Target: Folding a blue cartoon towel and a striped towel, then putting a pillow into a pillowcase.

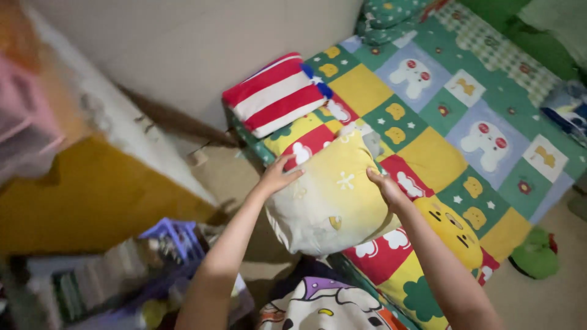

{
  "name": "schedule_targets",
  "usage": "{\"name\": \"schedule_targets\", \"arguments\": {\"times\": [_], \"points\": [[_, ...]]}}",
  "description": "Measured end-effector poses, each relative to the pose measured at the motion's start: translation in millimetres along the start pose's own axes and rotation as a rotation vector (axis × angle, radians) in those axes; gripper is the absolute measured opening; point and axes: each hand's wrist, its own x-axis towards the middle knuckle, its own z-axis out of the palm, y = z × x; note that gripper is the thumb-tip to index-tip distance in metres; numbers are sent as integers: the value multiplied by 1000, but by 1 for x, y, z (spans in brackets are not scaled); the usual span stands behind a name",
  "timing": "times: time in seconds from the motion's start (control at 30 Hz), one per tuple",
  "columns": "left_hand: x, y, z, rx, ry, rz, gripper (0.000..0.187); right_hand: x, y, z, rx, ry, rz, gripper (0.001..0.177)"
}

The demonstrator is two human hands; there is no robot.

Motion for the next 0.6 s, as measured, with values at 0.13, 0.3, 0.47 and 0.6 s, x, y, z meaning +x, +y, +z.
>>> {"name": "schedule_targets", "arguments": {"times": [0.13, 0.3, 0.47, 0.6], "points": [[73, 9, 21, -25, -164, 83, 67, -48, -59, -23, 206, 9, -91, 107], [144, 47, 61, 60, -418, 31, 72, 12, -24, -79, 118, 222, -126, 107], [191, 121, 115, 142, -617, 115, 70, 56, 56, -149, 605, 354, -107, 64], [233, 137, 194, 163, -803, 307, 75, -25, 2, -140, 628, 540, -56, 121]]}}
